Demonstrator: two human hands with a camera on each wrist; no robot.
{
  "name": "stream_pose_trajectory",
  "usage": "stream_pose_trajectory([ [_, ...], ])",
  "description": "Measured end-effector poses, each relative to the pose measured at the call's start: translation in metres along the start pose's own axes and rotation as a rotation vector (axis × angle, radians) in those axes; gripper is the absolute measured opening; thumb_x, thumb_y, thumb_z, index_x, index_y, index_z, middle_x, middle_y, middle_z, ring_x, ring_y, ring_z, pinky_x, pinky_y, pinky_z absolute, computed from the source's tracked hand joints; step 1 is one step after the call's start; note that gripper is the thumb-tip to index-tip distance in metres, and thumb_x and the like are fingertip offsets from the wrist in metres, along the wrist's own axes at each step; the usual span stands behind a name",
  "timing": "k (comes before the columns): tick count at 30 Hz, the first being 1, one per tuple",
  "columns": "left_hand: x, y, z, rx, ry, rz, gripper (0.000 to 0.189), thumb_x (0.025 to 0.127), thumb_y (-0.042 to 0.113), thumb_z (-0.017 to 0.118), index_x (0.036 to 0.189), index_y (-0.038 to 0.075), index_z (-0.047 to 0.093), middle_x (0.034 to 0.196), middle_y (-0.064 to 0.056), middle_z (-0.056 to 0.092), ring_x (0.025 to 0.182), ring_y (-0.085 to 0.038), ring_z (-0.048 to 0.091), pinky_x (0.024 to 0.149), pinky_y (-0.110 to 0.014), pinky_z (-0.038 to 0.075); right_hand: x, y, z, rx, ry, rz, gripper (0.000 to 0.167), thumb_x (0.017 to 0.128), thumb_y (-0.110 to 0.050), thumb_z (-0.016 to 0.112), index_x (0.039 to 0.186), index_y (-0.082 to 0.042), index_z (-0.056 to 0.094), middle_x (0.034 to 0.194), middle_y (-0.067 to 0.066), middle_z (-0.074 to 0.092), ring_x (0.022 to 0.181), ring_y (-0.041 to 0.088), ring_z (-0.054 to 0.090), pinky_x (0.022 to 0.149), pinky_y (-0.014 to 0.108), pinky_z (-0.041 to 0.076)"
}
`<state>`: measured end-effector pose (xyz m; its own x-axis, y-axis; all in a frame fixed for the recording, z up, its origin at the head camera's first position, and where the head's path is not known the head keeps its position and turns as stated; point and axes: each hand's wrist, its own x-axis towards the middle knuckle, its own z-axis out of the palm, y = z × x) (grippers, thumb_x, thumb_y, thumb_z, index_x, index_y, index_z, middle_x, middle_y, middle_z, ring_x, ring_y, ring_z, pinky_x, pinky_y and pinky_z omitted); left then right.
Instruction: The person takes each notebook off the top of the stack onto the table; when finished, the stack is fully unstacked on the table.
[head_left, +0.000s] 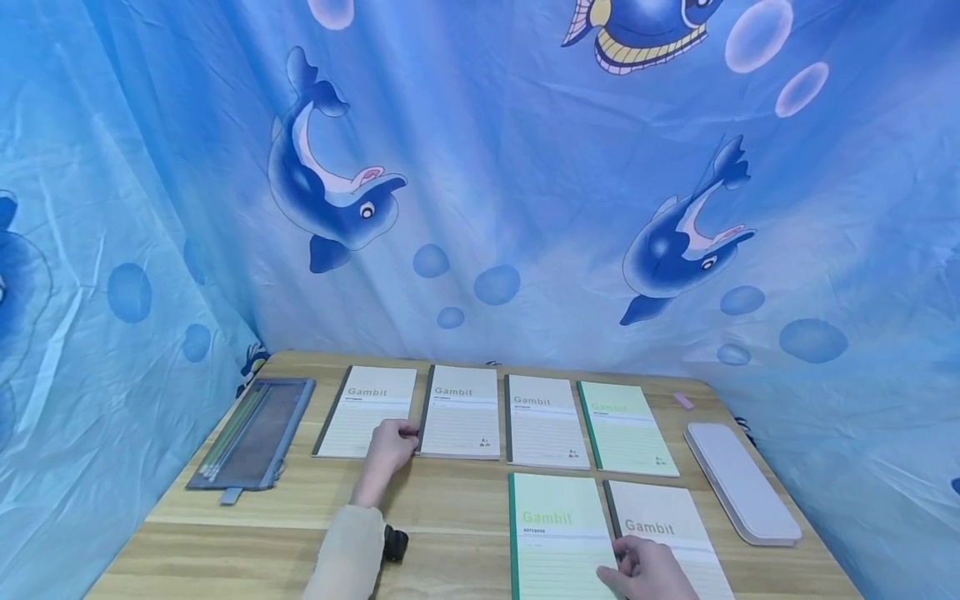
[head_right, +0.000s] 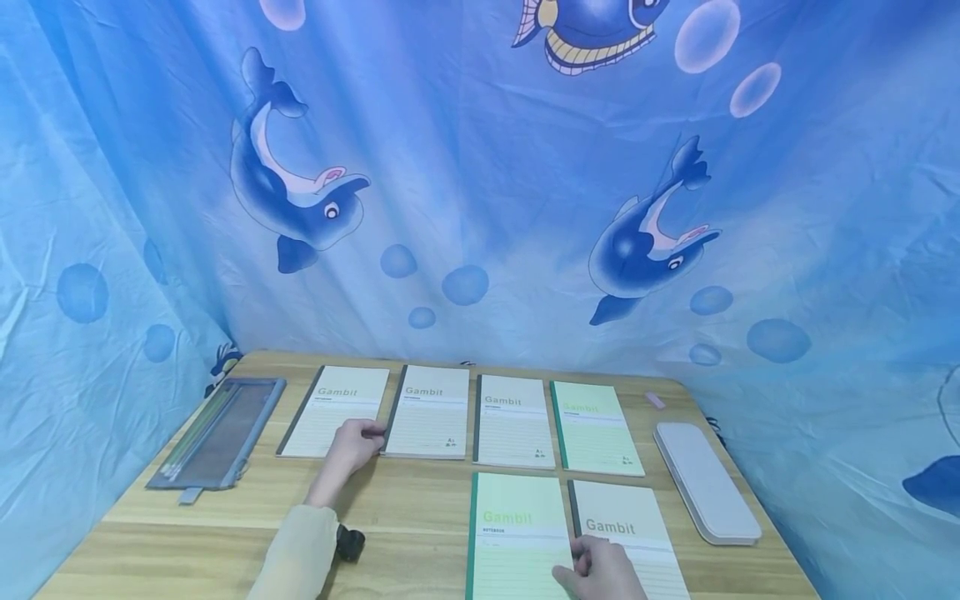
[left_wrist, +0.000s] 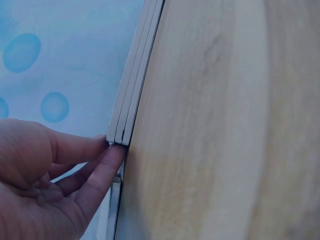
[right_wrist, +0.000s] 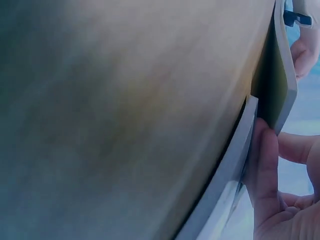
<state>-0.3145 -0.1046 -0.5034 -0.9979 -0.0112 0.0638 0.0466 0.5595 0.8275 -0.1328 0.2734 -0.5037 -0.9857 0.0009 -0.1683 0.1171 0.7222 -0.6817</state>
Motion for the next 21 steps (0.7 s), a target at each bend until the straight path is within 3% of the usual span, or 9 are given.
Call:
stream_pose_trajectory([
  [9, -0.001, 0.0, 0.0, 0.002, 0.0, -0.002, 0.023, 0.084, -0.011, 0.063, 0.106, -0.011, 0.069, 0.106, -0.026, 0.07, 0.107, -0.043, 0.063, 0.093, -0.052, 0.051, -0.002, -0.004, -0.007, -0.041, -0.039, -0.002, 0.038, 0.084, -0.023, 0.078, 0.104, 0.008, 0.069, 0.069, -0.002, 0.061, 0.065, 0.015, 0.058, 0.059, 0.031, 0.048],
  [21, 0.0, 0.0, -0.001, 0.004, -0.006, -0.017, 0.023, 0.085, -0.01, 0.063, 0.107, -0.01, 0.069, 0.107, -0.026, 0.069, 0.106, -0.042, 0.063, 0.092, -0.051, 0.052, 0.002, -0.004, -0.015, 0.057, -0.032, -0.148, 0.029, 0.087, -0.015, 0.075, 0.102, 0.008, 0.066, 0.068, -0.001, 0.059, 0.05, 0.016, 0.061, 0.045, 0.027, 0.051],
])
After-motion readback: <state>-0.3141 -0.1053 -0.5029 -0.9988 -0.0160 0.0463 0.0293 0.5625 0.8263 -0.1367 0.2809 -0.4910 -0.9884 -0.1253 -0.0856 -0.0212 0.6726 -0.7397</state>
